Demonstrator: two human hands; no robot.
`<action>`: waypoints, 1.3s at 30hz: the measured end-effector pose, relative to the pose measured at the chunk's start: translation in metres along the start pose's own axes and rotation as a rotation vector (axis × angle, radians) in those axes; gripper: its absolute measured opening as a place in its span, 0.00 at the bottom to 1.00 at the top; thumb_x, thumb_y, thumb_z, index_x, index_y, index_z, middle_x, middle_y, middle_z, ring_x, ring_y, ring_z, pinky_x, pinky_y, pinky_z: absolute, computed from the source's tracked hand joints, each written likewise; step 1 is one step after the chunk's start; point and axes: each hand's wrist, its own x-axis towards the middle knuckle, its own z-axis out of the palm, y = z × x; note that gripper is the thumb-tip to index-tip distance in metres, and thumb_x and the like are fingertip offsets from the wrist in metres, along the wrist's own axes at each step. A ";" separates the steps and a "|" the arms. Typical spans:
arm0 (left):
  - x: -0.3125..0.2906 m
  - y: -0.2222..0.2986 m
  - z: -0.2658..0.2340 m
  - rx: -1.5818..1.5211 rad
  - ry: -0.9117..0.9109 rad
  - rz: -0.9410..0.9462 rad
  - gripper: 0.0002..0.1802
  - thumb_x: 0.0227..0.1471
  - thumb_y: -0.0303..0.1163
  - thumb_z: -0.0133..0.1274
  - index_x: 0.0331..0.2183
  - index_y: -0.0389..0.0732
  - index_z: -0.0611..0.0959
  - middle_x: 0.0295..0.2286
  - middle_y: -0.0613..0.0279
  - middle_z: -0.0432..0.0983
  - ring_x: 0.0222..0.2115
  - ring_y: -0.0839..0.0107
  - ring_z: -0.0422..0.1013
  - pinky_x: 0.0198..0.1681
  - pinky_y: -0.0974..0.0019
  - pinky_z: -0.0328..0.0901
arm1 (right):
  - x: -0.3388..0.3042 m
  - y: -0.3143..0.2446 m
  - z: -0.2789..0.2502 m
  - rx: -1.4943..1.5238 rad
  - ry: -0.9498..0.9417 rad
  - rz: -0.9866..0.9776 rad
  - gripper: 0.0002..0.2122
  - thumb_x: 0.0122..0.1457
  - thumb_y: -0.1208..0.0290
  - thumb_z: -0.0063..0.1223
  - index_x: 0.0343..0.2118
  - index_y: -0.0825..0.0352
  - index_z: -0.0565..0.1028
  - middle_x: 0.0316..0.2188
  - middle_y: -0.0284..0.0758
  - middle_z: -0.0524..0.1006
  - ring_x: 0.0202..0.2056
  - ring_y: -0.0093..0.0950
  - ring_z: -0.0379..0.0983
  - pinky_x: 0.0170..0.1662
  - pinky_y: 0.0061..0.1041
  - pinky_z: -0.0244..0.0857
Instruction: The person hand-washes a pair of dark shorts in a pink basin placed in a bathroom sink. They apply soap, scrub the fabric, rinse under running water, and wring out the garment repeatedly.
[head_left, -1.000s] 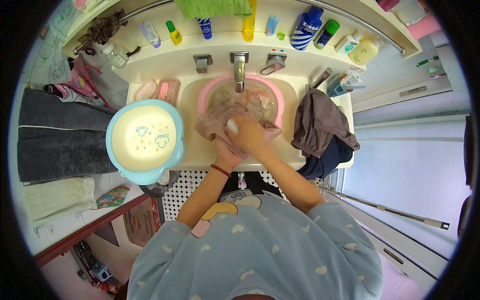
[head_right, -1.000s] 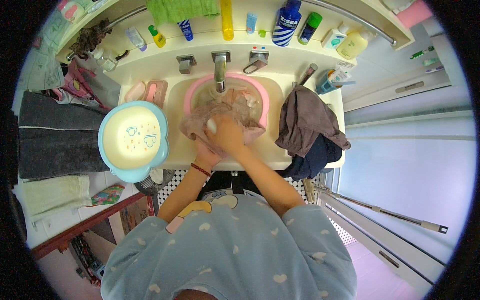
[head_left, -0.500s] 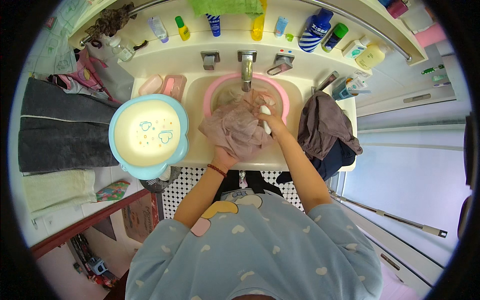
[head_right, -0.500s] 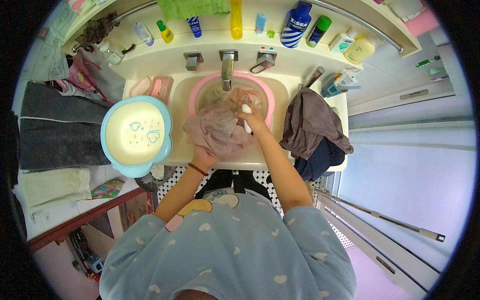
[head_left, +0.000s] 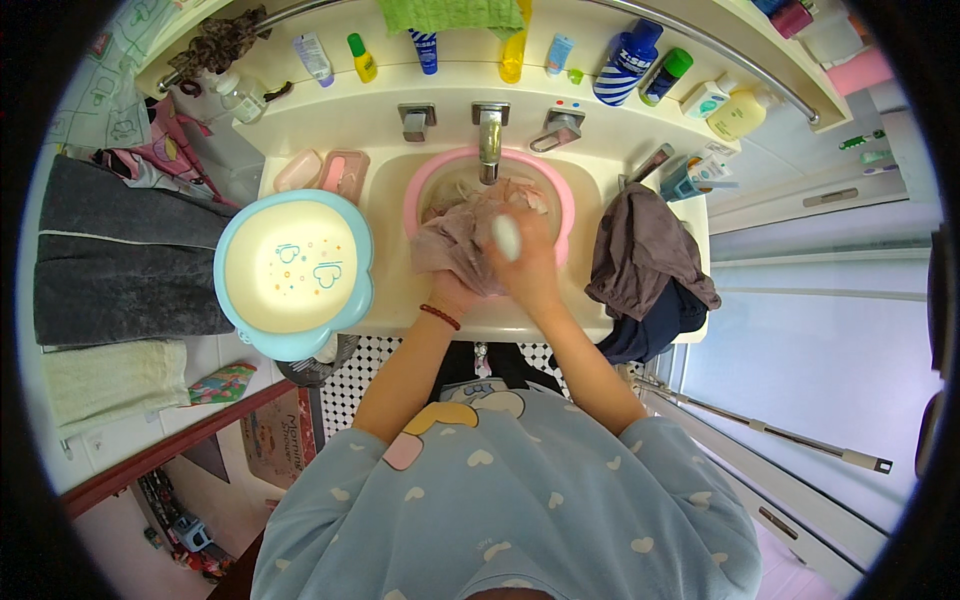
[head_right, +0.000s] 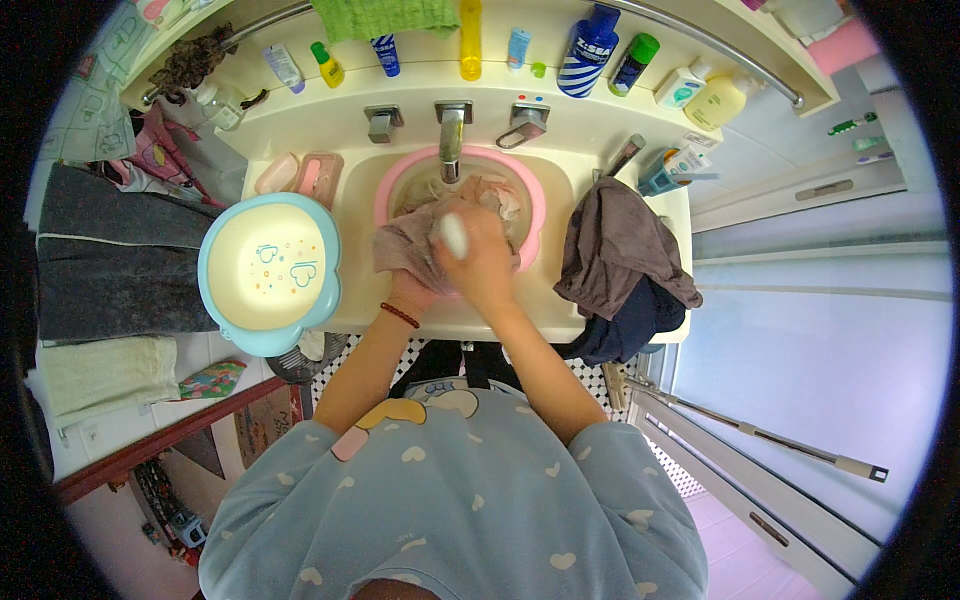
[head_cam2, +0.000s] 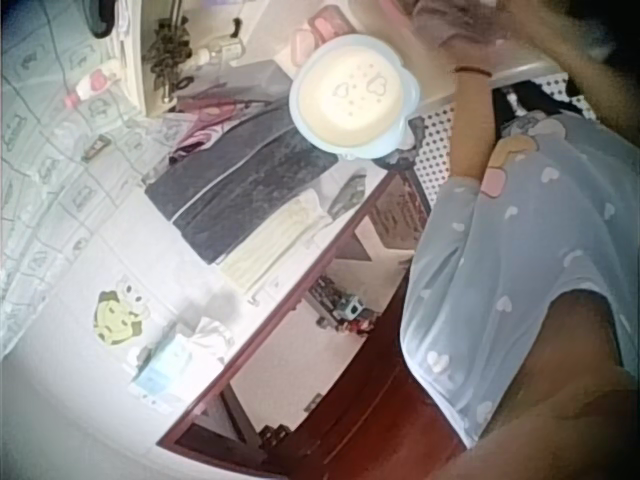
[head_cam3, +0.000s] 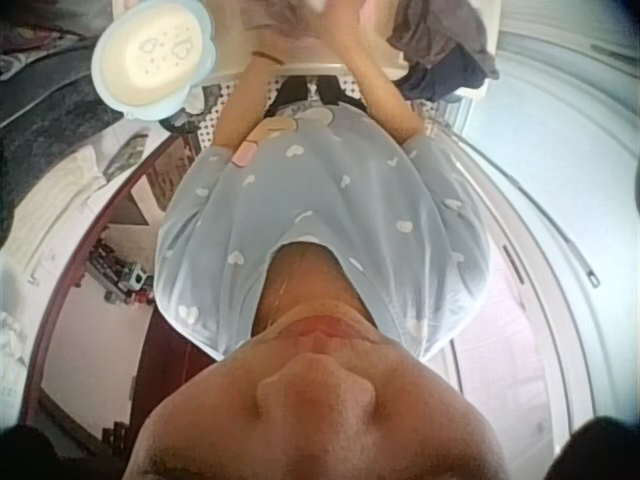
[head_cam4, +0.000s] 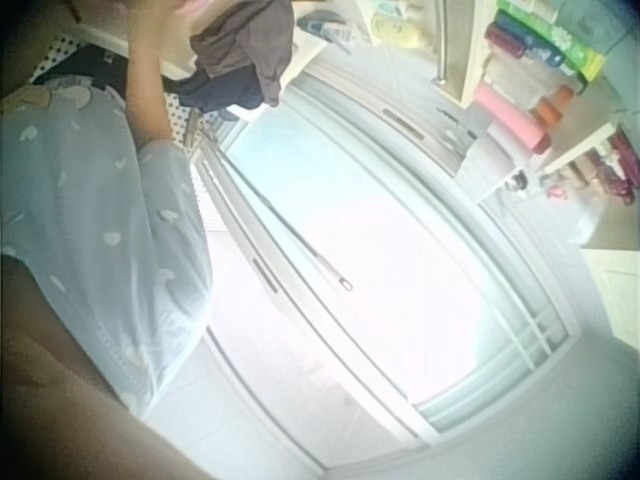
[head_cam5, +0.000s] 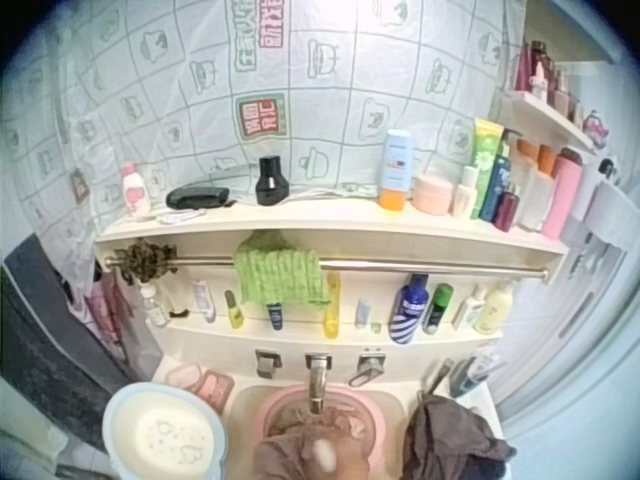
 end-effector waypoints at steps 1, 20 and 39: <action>0.001 -0.007 0.001 0.045 0.138 0.028 0.31 0.53 0.55 0.31 0.54 0.48 0.59 0.53 0.61 0.55 0.54 0.60 0.52 0.55 0.51 0.49 | 0.000 -0.007 0.002 -0.129 -0.062 -0.114 0.14 0.44 0.74 0.54 0.37 0.66 0.70 0.34 0.39 0.71 0.34 0.37 0.69 0.38 0.34 0.63; 0.003 -0.032 0.027 0.293 0.550 0.104 0.28 0.55 0.51 0.32 0.53 0.47 0.60 0.51 0.64 0.59 0.51 0.65 0.57 0.53 0.59 0.55 | -0.005 0.033 0.045 -0.243 -0.232 0.222 0.15 0.45 0.69 0.52 0.37 0.66 0.69 0.37 0.44 0.70 0.42 0.44 0.65 0.44 0.37 0.61; 0.009 -0.009 0.047 0.203 0.419 0.023 0.23 0.56 0.44 0.35 0.51 0.45 0.64 0.50 0.61 0.62 0.50 0.63 0.58 0.55 0.58 0.53 | 0.015 0.119 -0.181 0.333 0.011 1.026 0.20 0.48 0.67 0.55 0.44 0.66 0.65 0.18 0.35 0.73 0.09 0.18 0.63 0.08 0.14 0.55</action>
